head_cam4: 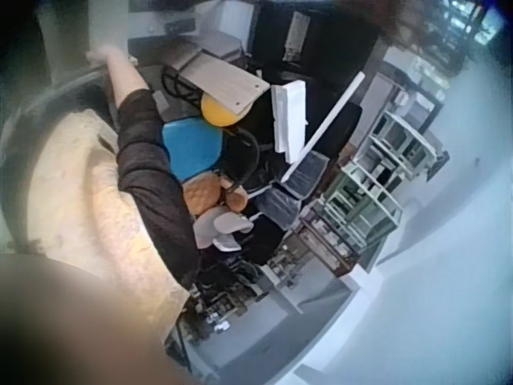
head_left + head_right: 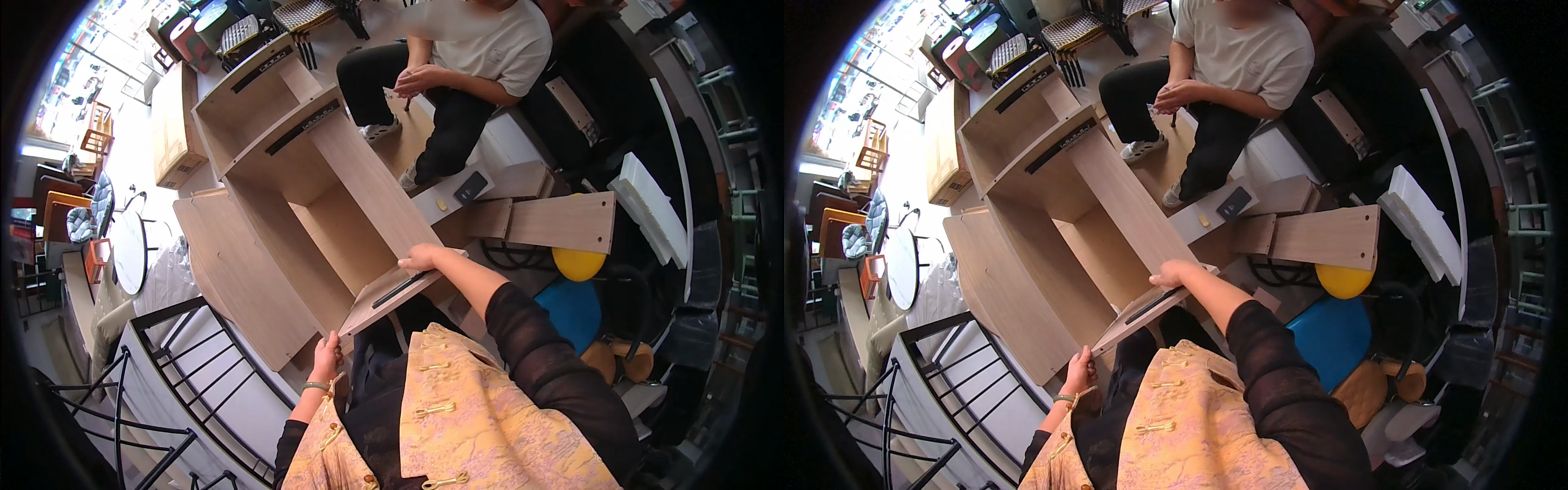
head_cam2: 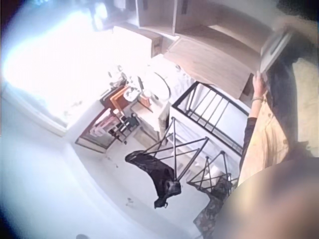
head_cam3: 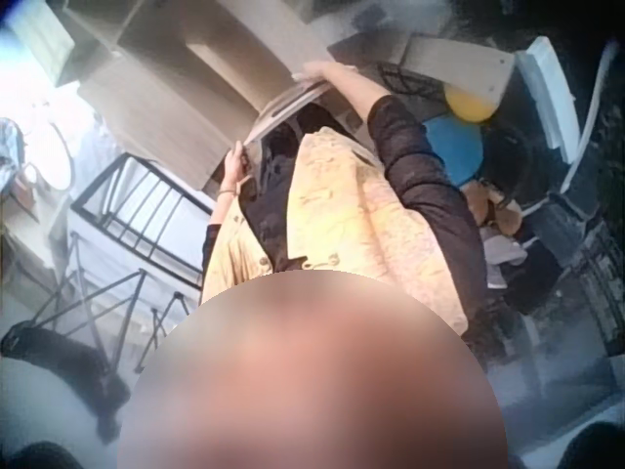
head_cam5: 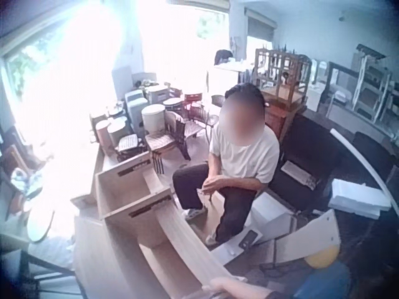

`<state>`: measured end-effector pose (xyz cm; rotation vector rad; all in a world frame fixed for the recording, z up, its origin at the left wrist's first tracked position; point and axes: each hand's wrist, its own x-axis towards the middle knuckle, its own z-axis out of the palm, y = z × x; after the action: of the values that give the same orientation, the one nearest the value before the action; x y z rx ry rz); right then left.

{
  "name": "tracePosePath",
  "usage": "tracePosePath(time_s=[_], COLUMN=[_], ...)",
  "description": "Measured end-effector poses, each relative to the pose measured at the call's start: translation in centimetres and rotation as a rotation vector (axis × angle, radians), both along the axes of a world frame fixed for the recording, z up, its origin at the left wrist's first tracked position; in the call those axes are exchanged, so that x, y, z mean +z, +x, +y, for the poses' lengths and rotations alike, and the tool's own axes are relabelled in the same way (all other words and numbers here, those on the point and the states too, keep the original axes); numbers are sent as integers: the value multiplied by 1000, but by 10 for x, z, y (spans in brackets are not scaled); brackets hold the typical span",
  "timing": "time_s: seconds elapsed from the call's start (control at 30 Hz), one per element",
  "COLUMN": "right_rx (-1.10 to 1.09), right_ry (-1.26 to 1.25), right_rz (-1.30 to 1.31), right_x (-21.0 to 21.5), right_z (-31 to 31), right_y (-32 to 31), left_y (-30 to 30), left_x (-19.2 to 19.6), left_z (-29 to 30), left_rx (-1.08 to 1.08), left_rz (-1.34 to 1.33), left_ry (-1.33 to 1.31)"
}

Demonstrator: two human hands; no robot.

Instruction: The person assembles a wooden cabinet by aligning panels, inserting dowels, and fastening screws with a screwdriver. A second person assists by holding parts and using a power drill. The cabinet is gradually built up from flat panels into a multi-compartment structure.

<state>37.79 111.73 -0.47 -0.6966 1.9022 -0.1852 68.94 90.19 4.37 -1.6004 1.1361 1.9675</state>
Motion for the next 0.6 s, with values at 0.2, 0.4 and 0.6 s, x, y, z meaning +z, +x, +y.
tracePosePath(time_s=[0.2, 0.4, 0.6], right_rx=[-591, -926, -1717], right_ry=[-381, -245, -391], right_rz=[482, 916, -382], right_x=[50, 51, 36], right_z=[33, 97, 97], right_y=[11, 52, 70], left_y=[0, -7, -16], left_x=[-3, 5, 2], left_z=[-1, 2, 9], left_rx=[30, 90, 77], left_rz=[-27, 11, -92], left_ry=[18, 39, -114])
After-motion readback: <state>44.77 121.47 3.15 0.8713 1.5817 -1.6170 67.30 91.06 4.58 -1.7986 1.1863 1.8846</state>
